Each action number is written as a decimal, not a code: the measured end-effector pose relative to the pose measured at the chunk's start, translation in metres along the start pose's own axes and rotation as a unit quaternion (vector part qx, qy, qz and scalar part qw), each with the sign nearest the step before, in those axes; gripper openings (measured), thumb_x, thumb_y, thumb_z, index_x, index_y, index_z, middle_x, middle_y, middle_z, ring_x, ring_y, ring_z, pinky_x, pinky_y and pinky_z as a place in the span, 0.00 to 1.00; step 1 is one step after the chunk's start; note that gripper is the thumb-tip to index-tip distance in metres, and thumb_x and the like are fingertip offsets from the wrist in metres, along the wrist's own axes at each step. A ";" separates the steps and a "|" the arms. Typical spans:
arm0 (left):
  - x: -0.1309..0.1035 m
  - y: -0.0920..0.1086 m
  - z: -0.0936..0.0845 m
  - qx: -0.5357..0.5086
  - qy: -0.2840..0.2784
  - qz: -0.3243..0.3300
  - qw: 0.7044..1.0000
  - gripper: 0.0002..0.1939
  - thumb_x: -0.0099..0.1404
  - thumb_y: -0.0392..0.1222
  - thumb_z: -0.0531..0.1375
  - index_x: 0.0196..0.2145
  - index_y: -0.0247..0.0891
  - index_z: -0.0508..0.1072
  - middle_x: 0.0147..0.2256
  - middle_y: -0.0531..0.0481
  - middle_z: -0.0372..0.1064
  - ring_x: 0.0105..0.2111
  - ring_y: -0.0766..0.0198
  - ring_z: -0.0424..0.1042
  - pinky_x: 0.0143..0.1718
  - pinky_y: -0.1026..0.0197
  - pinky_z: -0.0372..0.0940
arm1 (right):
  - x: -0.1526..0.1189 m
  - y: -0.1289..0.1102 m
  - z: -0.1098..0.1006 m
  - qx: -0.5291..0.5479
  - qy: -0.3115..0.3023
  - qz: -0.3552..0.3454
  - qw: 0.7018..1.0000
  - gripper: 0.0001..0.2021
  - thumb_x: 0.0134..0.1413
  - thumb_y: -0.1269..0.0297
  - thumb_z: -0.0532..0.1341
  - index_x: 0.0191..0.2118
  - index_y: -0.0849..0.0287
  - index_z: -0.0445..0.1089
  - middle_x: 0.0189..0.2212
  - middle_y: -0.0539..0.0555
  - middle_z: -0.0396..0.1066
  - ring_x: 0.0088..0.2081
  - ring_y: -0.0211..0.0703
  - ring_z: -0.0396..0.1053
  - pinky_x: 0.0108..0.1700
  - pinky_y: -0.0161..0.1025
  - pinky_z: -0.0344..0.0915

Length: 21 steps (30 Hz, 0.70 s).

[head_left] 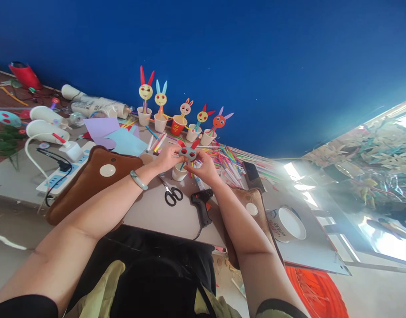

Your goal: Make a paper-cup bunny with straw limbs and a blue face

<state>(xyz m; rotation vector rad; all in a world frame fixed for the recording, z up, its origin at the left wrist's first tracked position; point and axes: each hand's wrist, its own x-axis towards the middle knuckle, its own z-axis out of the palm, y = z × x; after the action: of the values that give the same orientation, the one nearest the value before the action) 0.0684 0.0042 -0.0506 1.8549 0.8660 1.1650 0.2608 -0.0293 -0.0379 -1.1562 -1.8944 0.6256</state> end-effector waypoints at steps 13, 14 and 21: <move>0.000 0.002 0.001 0.034 -0.002 0.000 0.999 0.14 0.55 0.50 0.70 0.31 0.35 0.80 0.34 0.46 0.78 0.37 0.56 0.75 0.42 0.57 0.69 | 0.000 -0.002 0.002 -0.018 -0.011 0.004 1.000 0.16 0.42 0.56 0.69 0.38 0.55 0.68 0.34 0.50 0.73 0.35 0.43 0.69 0.42 0.41 0.67; 0.000 0.002 0.001 0.036 -0.002 -0.001 0.999 0.13 0.55 0.49 0.70 0.31 0.35 0.80 0.33 0.46 0.78 0.36 0.56 0.74 0.41 0.57 0.68 | 0.000 -0.001 0.002 -0.019 -0.013 0.003 1.000 0.16 0.42 0.57 0.69 0.38 0.55 0.68 0.33 0.50 0.73 0.35 0.43 0.69 0.41 0.41 0.67; -0.004 0.008 0.000 0.028 -0.008 -0.009 1.000 0.14 0.56 0.49 0.68 0.33 0.36 0.79 0.36 0.47 0.78 0.39 0.56 0.74 0.44 0.57 0.67 | 0.002 0.006 0.007 -0.004 -0.008 0.003 1.000 0.13 0.44 0.60 0.68 0.38 0.56 0.69 0.33 0.50 0.75 0.36 0.44 0.72 0.42 0.42 0.69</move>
<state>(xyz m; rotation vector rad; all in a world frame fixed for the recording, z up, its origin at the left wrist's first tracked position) 0.0683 -0.0031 -0.0451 1.8953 0.9122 1.1244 0.2577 -0.0251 -0.0456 -1.1641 -1.9086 0.6327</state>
